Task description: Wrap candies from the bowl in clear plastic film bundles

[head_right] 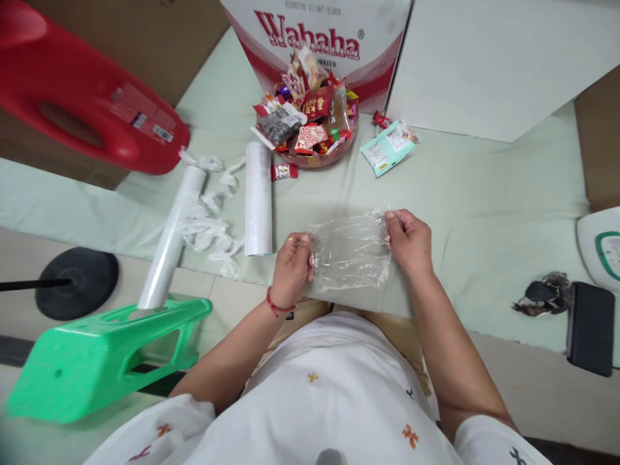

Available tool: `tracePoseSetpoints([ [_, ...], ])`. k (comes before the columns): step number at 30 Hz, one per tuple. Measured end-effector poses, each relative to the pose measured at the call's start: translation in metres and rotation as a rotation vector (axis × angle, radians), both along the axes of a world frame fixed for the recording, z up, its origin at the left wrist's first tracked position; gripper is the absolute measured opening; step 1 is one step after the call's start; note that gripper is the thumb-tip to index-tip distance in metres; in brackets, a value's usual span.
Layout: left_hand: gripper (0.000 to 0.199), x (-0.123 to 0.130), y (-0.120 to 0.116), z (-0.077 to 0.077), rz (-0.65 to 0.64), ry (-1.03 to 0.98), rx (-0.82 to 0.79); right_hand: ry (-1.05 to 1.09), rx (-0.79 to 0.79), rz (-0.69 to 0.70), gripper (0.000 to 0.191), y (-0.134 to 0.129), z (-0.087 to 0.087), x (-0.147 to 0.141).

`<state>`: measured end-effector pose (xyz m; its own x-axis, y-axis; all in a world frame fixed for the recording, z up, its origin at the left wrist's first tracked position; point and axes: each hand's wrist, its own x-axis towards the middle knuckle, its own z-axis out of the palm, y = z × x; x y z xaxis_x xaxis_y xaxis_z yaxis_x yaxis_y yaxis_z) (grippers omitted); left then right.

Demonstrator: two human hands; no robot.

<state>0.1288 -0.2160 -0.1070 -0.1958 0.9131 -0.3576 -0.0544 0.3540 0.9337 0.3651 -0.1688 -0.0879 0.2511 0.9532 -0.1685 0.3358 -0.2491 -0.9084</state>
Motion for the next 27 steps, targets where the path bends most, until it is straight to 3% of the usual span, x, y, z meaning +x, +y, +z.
tracePoseSetpoints([
  [4,0.031,-0.002,-0.012,0.024,0.150,0.456,0.369,-0.181,0.027,0.099,0.036,0.011,-0.005,-0.004],
  [6,0.020,0.005,-0.010,0.036,0.008,0.596,0.553,-0.205,0.044,0.142,0.037,0.017,-0.009,-0.007],
  [8,0.021,0.017,-0.002,0.037,-0.283,0.671,0.666,-0.227,0.058,0.177,0.036,0.023,-0.012,-0.007],
  [11,0.042,0.033,0.017,0.019,-0.632,0.828,0.602,-0.281,0.111,0.148,0.033,0.030,-0.011,0.002],
  [13,0.052,0.039,0.025,0.000,-0.739,0.959,0.522,-0.298,0.149,0.066,0.036,0.026,-0.006,0.014],
  [17,0.084,0.041,0.021,-0.023,-0.785,1.090,0.534,-0.399,0.135,-0.068,0.047,-0.002,-0.001,0.031],
  [20,0.107,0.042,0.016,-0.024,-0.787,1.110,0.521,-0.475,-0.037,0.036,0.052,-0.026,-0.004,0.028],
  [24,0.108,0.039,0.017,-0.020,-0.812,1.099,0.503,-0.317,-0.157,0.042,0.033,-0.038,-0.004,0.030],
  [27,0.094,0.032,0.021,-0.017,-0.836,1.074,0.497,-0.116,-0.193,-0.027,0.032,-0.037,0.002,0.048],
])
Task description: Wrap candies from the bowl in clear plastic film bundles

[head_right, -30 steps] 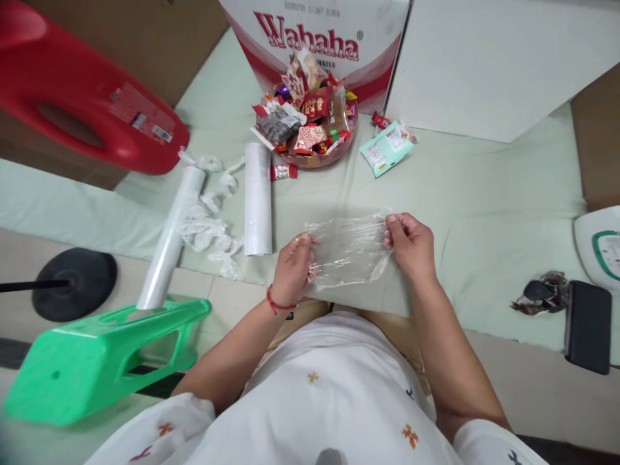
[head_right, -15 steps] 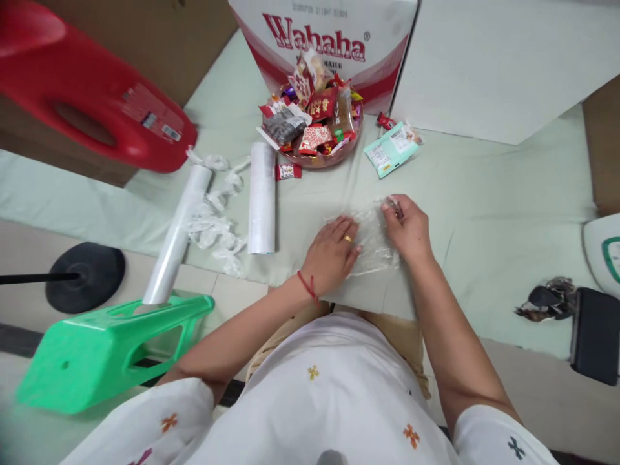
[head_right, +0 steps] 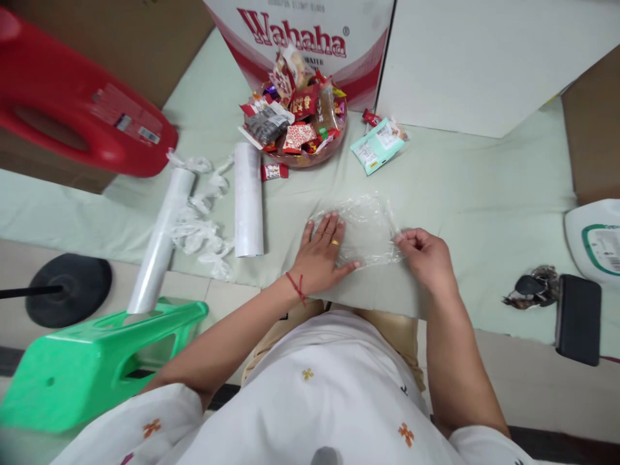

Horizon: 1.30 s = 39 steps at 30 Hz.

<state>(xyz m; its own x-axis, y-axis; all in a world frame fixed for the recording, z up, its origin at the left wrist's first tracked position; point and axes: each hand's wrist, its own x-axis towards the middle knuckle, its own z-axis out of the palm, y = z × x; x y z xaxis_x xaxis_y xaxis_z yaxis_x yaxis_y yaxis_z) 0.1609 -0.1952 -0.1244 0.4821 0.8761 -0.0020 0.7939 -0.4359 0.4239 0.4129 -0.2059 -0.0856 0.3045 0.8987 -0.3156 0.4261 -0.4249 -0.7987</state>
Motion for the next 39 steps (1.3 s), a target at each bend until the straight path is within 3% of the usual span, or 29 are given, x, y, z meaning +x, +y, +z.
tracePoseSetpoints([
  [3,0.074,-0.010,0.005,0.004,-0.039,-0.001,-0.042,0.088,-0.033,-0.055,0.031,0.002,0.001,0.023],
  [6,0.071,-0.021,0.014,0.008,-0.098,-0.007,-0.125,0.102,-0.020,-0.076,0.030,0.004,-0.003,0.041],
  [8,0.071,-0.028,0.021,0.010,-0.131,-0.032,-0.192,-0.055,0.034,-0.123,0.025,0.003,-0.003,0.045],
  [11,0.071,-0.035,0.029,0.012,-0.169,-0.076,-0.266,-0.410,0.280,-0.184,0.018,-0.009,0.002,0.028],
  [13,0.072,-0.037,0.031,0.012,-0.181,-0.094,-0.285,-0.483,0.481,-0.033,0.018,-0.021,0.006,0.002],
  [14,0.072,-0.038,0.031,0.011,-0.180,-0.101,-0.287,-0.466,0.553,0.135,0.018,-0.027,0.006,-0.015],
  [16,0.072,-0.038,0.031,0.010,-0.176,-0.116,-0.285,-0.477,0.643,0.494,0.020,-0.036,0.001,-0.050],
  [18,0.072,-0.039,0.031,0.009,-0.178,-0.135,-0.278,-0.561,0.651,0.653,0.032,-0.039,-0.009,-0.079],
  [22,0.066,-0.042,0.035,0.007,-0.180,-0.179,-0.270,-0.693,0.653,0.723,0.017,-0.038,-0.027,-0.103],
  [27,0.050,-0.040,0.041,0.004,-0.088,-0.261,-0.141,-0.646,0.760,0.737,0.021,-0.055,-0.028,-0.088],
  [30,0.047,-0.036,0.036,0.005,-0.049,-0.212,-0.078,-0.616,0.793,0.753,0.026,-0.071,-0.030,-0.081],
  [37,0.073,-0.039,0.024,0.019,-0.136,-0.017,-0.203,-0.460,0.762,0.871,0.022,-0.093,-0.031,-0.092],
  [39,0.076,-0.040,0.023,0.021,-0.151,0.008,-0.226,-0.389,0.754,0.834,0.023,-0.089,-0.026,-0.094],
])
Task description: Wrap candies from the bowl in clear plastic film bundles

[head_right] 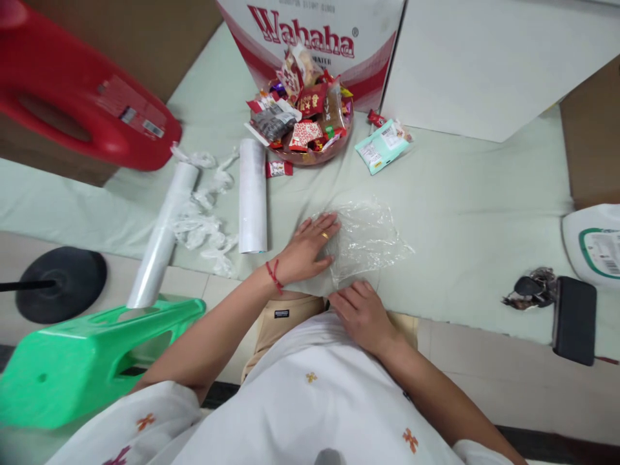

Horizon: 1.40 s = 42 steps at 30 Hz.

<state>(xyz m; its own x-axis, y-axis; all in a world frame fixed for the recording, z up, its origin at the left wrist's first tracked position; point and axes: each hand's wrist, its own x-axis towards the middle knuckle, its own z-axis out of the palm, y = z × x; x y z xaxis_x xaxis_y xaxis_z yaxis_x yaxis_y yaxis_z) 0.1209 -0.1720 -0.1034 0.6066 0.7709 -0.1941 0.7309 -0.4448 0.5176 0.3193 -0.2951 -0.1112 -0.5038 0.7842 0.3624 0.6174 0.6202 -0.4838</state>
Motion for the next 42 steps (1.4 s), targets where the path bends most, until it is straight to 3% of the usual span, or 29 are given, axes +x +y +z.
tracePoseSetpoints([
  [3,0.080,-0.002,0.001,0.001,-0.030,-0.010,-0.013,0.001,-0.013,-0.106,0.042,0.016,0.005,0.003],
  [5,0.083,-0.007,0.002,0.001,-0.049,-0.039,-0.028,-0.124,-0.058,-0.114,0.056,0.030,0.003,0.008],
  [8,0.086,-0.023,0.004,0.001,-0.026,-0.085,-0.034,-0.306,-0.159,-0.116,0.063,0.042,-0.002,0.019],
  [11,0.082,-0.041,-0.002,0.003,0.109,-0.109,0.073,-0.368,-0.203,-0.143,0.064,0.044,-0.006,0.029],
  [14,0.058,-0.046,-0.017,0.006,0.261,-0.151,0.252,-0.362,-0.214,-0.149,0.064,0.042,-0.006,0.033],
  [16,0.036,-0.039,-0.028,0.007,0.193,-0.203,0.317,-0.347,-0.214,-0.150,0.065,0.041,-0.006,0.033],
  [18,0.021,-0.028,-0.036,0.005,0.001,-0.222,0.313,-0.336,-0.215,-0.143,0.065,0.042,-0.005,0.033],
  [21,0.022,-0.016,-0.038,-0.003,-0.164,-0.159,0.279,-0.325,-0.226,-0.132,0.063,0.044,-0.004,0.034],
  [25,0.032,-0.023,-0.032,-0.009,-0.119,-0.102,0.307,-0.318,-0.242,-0.122,0.059,0.045,-0.004,0.036],
  [32,0.030,-0.055,-0.051,0.004,-0.098,-0.151,0.267,-0.207,-0.242,-0.113,0.057,0.049,-0.002,0.041],
  [35,0.027,-0.046,-0.065,0.006,0.035,-0.268,0.232,-0.156,-0.245,-0.092,0.060,0.057,0.005,0.043],
  [38,0.028,-0.017,-0.071,0.005,0.209,-0.378,0.245,-0.272,-0.232,-0.122,0.069,0.067,0.015,0.038],
  [42,0.076,0.029,-0.064,0.007,0.341,-0.438,0.339,-0.492,-0.163,-0.149,0.066,0.077,0.022,0.026],
])
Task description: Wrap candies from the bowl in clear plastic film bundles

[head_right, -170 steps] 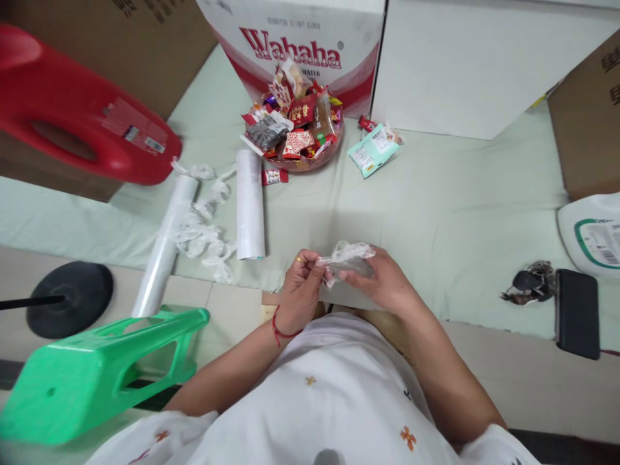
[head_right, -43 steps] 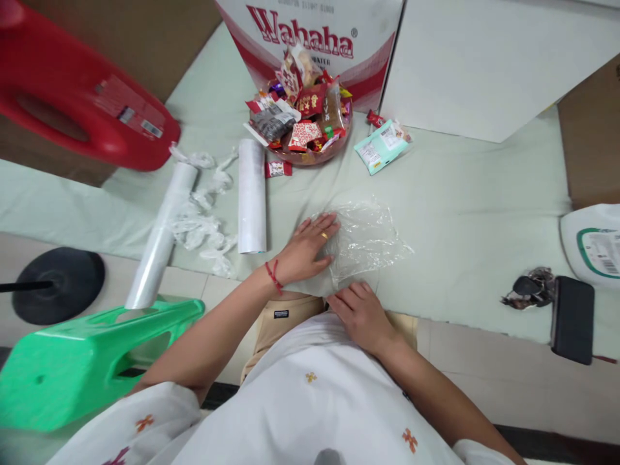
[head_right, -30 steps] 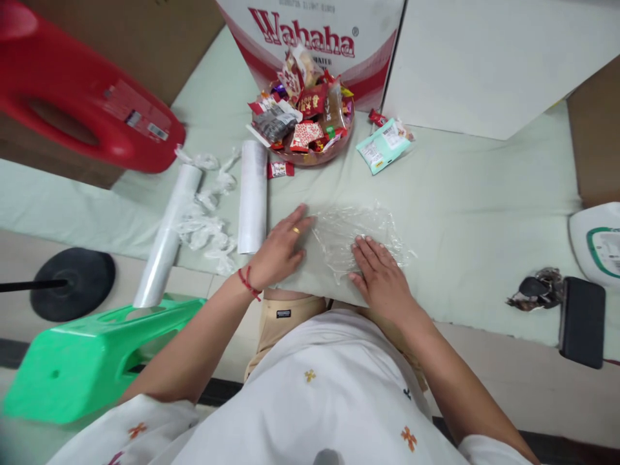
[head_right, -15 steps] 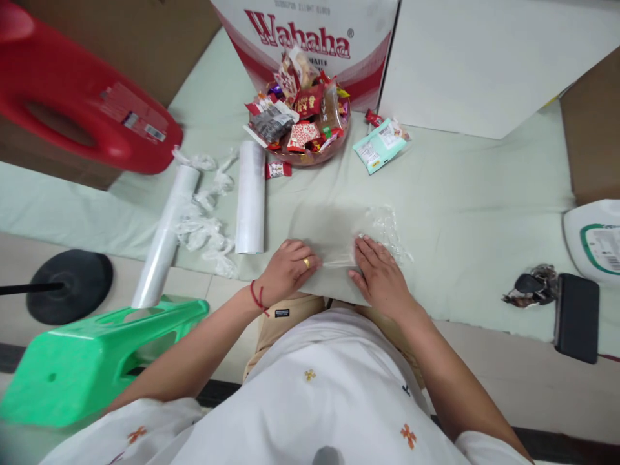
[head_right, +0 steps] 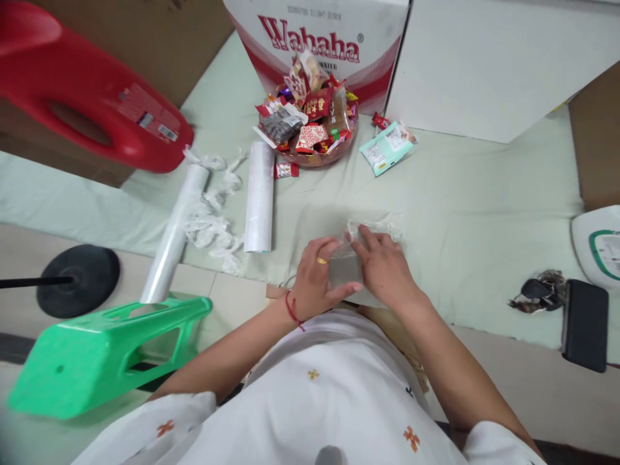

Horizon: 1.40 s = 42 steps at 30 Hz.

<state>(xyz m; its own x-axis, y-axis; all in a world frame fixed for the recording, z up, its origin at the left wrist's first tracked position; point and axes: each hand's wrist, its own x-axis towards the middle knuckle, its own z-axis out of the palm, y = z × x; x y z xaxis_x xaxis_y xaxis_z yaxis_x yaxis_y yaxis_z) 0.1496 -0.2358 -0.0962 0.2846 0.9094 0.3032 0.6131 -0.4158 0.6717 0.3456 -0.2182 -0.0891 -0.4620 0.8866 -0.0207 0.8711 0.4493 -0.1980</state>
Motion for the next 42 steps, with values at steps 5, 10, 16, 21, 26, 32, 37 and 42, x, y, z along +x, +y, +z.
tracePoseSetpoints([
  [5,0.047,0.025,0.033,0.001,0.144,0.053,-0.076,-0.047,0.047,0.010,0.052,0.002,-0.005,-0.007],
  [10,0.020,0.008,0.071,0.000,0.224,0.010,-0.300,-0.058,0.054,0.026,0.055,-0.001,-0.004,-0.006],
  [16,0.018,-0.018,0.097,-0.003,0.354,0.014,-0.409,-0.012,-0.002,0.017,0.047,-0.007,-0.002,-0.003],
  [21,0.008,-0.029,0.104,-0.014,0.441,-0.060,-0.459,0.112,-0.052,0.042,0.044,-0.014,-0.008,0.011],
  [26,0.009,-0.029,0.106,-0.021,0.428,-0.088,-0.477,0.233,0.138,0.008,0.036,-0.019,-0.007,0.003],
  [32,0.008,-0.030,0.107,-0.023,0.428,-0.109,-0.486,0.219,0.232,0.069,0.032,-0.015,-0.015,-0.036],
  [37,0.006,-0.034,0.111,-0.027,0.454,-0.113,-0.517,0.289,0.268,0.100,0.020,-0.017,-0.030,-0.035],
  [42,0.004,-0.037,0.114,-0.028,0.446,-0.147,-0.554,0.429,0.382,0.136,0.025,-0.037,-0.027,-0.024],
])
